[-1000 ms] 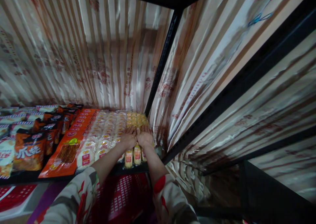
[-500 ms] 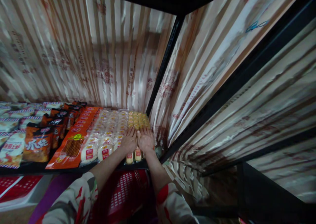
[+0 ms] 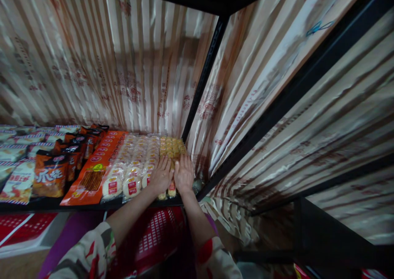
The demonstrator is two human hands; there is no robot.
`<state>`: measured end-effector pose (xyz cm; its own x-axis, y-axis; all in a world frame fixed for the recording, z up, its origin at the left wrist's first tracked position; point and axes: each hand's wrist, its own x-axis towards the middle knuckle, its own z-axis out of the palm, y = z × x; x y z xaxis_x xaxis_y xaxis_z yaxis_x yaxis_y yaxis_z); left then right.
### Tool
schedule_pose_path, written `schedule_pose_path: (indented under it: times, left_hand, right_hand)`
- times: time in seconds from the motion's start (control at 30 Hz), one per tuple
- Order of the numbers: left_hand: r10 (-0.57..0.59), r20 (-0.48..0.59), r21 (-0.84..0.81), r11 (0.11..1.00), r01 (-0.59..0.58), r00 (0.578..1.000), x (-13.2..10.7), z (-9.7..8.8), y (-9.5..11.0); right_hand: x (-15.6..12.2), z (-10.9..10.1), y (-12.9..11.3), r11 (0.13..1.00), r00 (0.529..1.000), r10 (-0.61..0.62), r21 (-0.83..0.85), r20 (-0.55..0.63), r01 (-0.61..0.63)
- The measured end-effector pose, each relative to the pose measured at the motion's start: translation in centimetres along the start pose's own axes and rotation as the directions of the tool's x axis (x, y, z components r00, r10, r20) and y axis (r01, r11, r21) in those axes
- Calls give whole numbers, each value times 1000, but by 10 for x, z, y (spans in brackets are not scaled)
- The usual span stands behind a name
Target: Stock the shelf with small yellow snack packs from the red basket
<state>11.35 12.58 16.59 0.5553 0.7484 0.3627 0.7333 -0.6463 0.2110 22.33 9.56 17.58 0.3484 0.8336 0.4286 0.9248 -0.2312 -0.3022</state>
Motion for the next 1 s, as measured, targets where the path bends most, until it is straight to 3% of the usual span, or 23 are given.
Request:
schedule_pose_path:
  times: [0.13, 0.27, 0.4, 0.6, 1.0]
  left_hand:
    - [0, -101, -77, 997, -8, 995, -46, 1, 16]
    - [41, -135, -84, 995, -52, 990, -98, 15, 26]
    - [-19, -128, -101, 995, 6, 992, -129, 29, 26]
    - [-65, -109, -90, 994, 55, 992, -142, 39, 25]
    - [-67, -95, -80, 995, 60, 993, -134, 41, 25]
  right_hand:
    - [-45, 2, 9, 997, 996, -6, 73, -85, 12]
    - [-90, 13, 19, 992, 995, 3, 123, -98, 9]
    - [-108, 22, 25, 990, 997, -24, 140, -68, 33]
    - [-105, 29, 24, 987, 998, 19, 159, -65, -8]
    - [-105, 40, 30, 985, 996, 73, 162, -49, -64]
